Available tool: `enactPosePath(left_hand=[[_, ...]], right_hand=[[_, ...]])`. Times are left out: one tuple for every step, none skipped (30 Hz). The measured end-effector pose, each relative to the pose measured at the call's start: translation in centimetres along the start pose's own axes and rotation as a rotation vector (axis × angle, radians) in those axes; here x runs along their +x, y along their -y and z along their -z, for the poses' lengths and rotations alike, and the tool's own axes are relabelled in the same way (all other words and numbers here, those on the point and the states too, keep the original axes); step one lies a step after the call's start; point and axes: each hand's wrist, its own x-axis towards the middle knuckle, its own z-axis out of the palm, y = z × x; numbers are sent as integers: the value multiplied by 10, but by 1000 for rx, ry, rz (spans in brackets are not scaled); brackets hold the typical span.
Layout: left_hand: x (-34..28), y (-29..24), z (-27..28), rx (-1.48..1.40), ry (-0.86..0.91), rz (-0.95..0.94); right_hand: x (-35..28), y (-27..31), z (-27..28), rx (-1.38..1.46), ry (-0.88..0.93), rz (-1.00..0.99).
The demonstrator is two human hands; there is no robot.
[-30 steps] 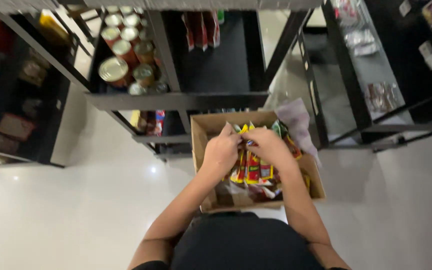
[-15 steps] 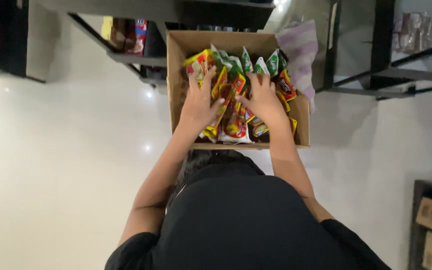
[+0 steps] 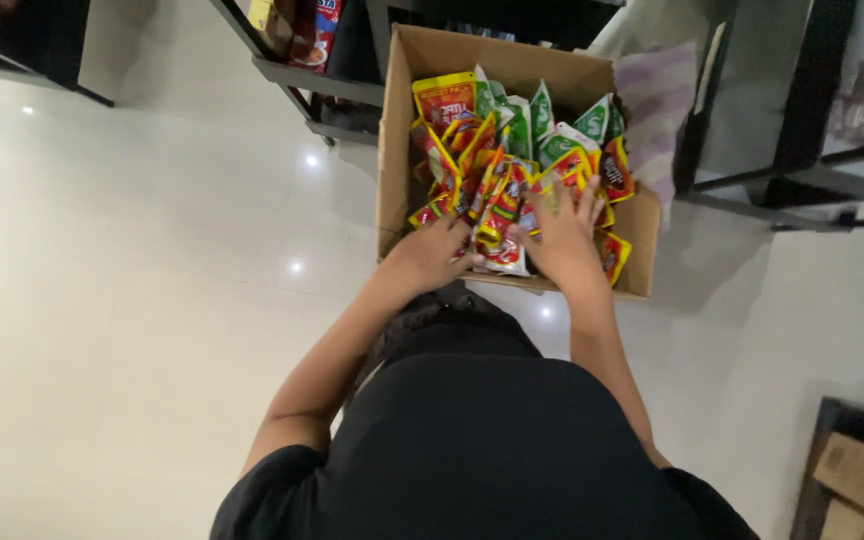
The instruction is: Cleaning and organizing various packaged grocery items from a shelf into a box.
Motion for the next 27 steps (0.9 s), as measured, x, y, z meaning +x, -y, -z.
enactPosePath(left_hand=[[0,3,-3,0,9,-7],[0,8,-6,12,59,7],[3,13,-7,26,106,17],[2,15,-13,29,112,7],[2,19,-16,-5,134,-11],[3,23,-19,-39,156,-28],[3,16,-3,-32,164,-36],[3,9,10,-90,140,-73],[1,-2,20,-156,121,-106],[1,-4,30,-159,133,-111],[0,-9,36,-184,87,-139],[0,-16,41,-210,41,-167],[2,-17,39,-219,56,-171],[4,-20,37,-205,13,-197],[8,-23,36,-182,-32,-226],[12,-29,35,-184,-21,-233],[16,-35,35,-163,-51,-244],[20,-42,33,-142,-82,-257],[24,-51,31,-138,-75,-265],[28,-60,28,-138,-106,-284],[34,-71,24,-137,-144,-302],[39,-84,22,-134,-144,-311],[45,-99,19,-151,-171,-329],[52,-115,15,-169,-199,-347],[61,-127,7,-168,-209,-352],[71,-139,-2,-177,-229,-367],[80,-156,-16,-197,-253,-376]], right_hand=[[-2,-6,-8,1,-3,-11],[-3,-12,-17,-7,11,-56],[-2,-18,-25,-15,21,-101],[-4,-20,-27,-15,14,-111],[-3,-21,-30,-76,51,-148],[-2,-22,-33,-136,88,-187],[3,-11,-30,-132,81,-196],[8,-2,-26,-197,101,-213],[6,6,-22,-265,130,-234],[8,11,-24,-263,133,-246],[6,14,-25,-235,102,-184],[2,16,-25,-207,72,-123],[0,27,-16,-208,79,-139],[-2,36,-6,-88,57,-41],[-1,44,5,34,23,61],[-5,42,10,36,21,48],[-8,39,14,116,6,109],[-12,36,18,196,-11,170],[-15,32,28,197,-20,163],[-19,27,38,204,-42,168],[-22,19,49,207,-63,179],[-26,12,60,205,-72,178],[-28,3,74,220,-108,184],[-32,-8,87,236,-144,189],[-35,-24,92,229,-148,198],[-39,-42,97,275,-193,225],[-46,-63,106,316,-225,251]])
